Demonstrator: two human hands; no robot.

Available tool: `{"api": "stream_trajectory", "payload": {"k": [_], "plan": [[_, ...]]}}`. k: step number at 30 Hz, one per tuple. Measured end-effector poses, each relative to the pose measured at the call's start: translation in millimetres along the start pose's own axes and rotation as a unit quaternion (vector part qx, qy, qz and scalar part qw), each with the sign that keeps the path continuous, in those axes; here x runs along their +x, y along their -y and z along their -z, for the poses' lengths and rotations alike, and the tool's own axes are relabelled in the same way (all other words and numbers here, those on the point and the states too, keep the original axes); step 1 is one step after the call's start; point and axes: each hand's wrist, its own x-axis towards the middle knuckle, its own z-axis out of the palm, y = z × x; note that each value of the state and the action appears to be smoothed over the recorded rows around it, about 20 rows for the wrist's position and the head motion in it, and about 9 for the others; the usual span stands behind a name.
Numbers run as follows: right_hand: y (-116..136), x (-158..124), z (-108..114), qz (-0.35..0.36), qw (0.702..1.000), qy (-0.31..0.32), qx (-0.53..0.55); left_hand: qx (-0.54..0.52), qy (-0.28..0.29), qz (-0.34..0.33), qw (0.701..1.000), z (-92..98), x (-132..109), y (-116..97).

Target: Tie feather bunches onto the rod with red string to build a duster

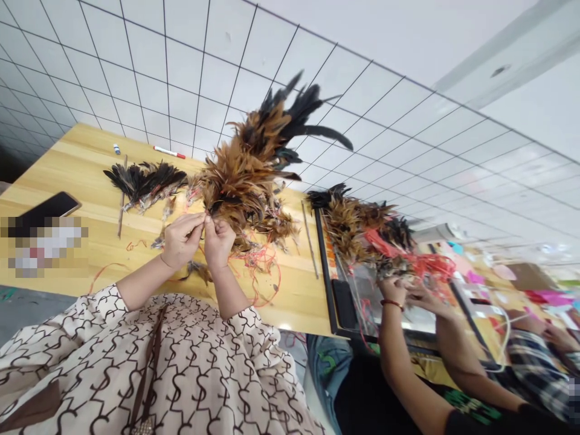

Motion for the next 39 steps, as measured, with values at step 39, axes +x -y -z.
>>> {"api": "stream_trajectory", "payload": {"k": [39], "plan": [[0,1,9,-0.027,0.998,-0.03,-0.04,0.092,0.074,0.011,0.993,-13.7,-3,7]]}}
